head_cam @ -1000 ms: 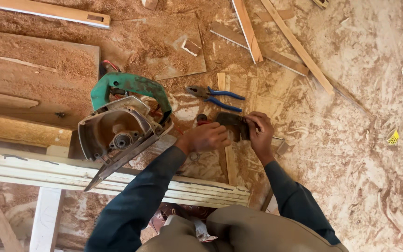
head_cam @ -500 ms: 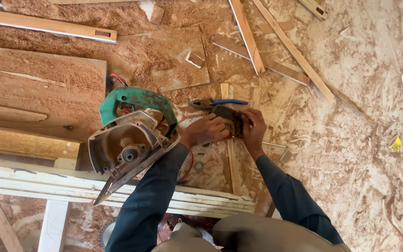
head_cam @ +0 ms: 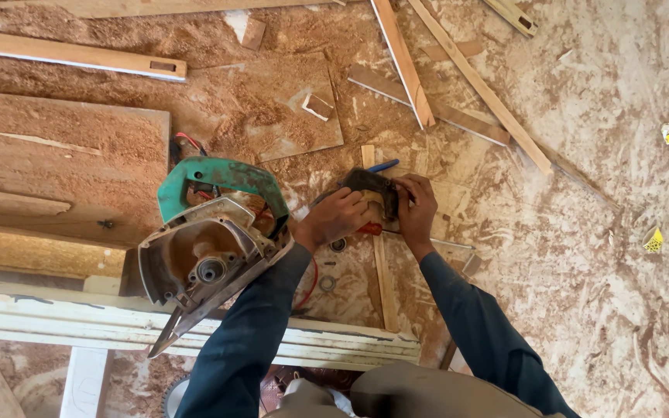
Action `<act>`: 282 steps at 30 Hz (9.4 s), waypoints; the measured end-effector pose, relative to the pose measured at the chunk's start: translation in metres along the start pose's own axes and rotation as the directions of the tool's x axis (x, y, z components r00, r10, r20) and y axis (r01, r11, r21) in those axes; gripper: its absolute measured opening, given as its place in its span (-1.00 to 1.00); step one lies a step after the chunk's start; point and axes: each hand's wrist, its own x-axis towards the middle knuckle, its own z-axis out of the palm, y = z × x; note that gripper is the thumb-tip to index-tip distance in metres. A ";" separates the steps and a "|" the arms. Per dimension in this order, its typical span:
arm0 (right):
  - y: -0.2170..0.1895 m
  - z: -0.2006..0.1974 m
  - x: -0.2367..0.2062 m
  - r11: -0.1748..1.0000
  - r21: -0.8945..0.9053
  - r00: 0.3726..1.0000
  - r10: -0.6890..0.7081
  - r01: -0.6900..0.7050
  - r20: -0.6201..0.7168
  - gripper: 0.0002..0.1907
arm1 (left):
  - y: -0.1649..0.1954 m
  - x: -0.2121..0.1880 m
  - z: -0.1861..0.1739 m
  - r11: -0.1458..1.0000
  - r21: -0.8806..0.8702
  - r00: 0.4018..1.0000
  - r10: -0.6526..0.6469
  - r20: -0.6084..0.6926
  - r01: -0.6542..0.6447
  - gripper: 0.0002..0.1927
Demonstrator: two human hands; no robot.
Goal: The person kneels on the floor and repairs a green circular saw, using a screwdriver to loosen screws on the saw's base plate and housing, then using pliers and their hands to remove parts, handle the blade and reposition the saw while working on its components.
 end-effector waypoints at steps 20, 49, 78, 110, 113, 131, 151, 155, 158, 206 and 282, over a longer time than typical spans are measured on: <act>0.001 -0.016 -0.035 0.986 0.048 0.986 0.160 -0.158 -0.047 -0.88 | 0.024 -0.007 -0.012 0.996 0.076 0.985 0.028 0.169 -0.041 -0.85; 0.055 -0.052 -0.025 0.966 -0.157 0.966 0.226 -0.206 0.124 -0.81 | 0.042 -0.007 -0.067 0.619 -0.493 0.700 -0.713 -0.026 0.612 -0.74; 0.046 -0.075 -0.053 0.915 -0.087 0.860 0.400 -0.394 0.318 -0.64 | 0.119 -0.066 -0.196 0.631 -0.626 0.867 -0.471 0.159 0.458 -0.72; -0.019 -0.007 -0.033 0.970 -0.176 0.917 0.221 -0.170 0.333 -0.76 | -0.011 -0.168 -0.322 0.843 0.239 0.807 -0.533 0.255 0.481 -0.86; -0.020 -0.001 -0.034 0.973 -0.163 0.917 0.211 -0.163 0.340 -0.77 | -0.013 -0.170 -0.326 0.848 0.197 0.827 -0.526 0.198 0.492 -0.85; -0.048 0.018 -0.032 0.986 -0.130 0.910 0.147 -0.104 0.387 -0.78 | -0.011 -0.220 -0.373 0.681 -0.418 0.743 -0.669 -0.022 0.601 -0.53; -0.151 0.040 -0.004 0.971 0.217 0.920 -0.175 0.102 0.351 -0.82 | 0.062 -0.255 -0.358 -0.104 -0.995 0.469 -0.879 0.090 -0.004 -0.44; -0.183 0.060 0.010 0.901 0.321 0.827 -0.406 0.292 0.388 -0.82 | 0.073 -0.260 -0.343 -0.124 -0.991 0.463 -0.882 0.085 -0.054 -0.43; -0.218 0.070 0.020 0.860 0.313 0.704 -0.510 0.403 0.495 -0.62 | 0.086 -0.272 -0.334 -0.145 -0.985 0.444 -0.892 0.087 -0.098 -0.45; -0.366 0.300 0.064 0.614 0.134 0.123 -0.358 0.778 0.926 -0.40 | 0.041 -0.427 -0.280 -0.400 -0.867 0.208 -0.913 0.350 -0.296 -0.38; -0.399 0.257 0.034 0.355 0.104 0.070 -0.444 0.929 0.893 -0.21 | 0.080 -0.375 -0.341 -0.113 -0.945 0.315 -0.949 0.011 -0.306 -0.55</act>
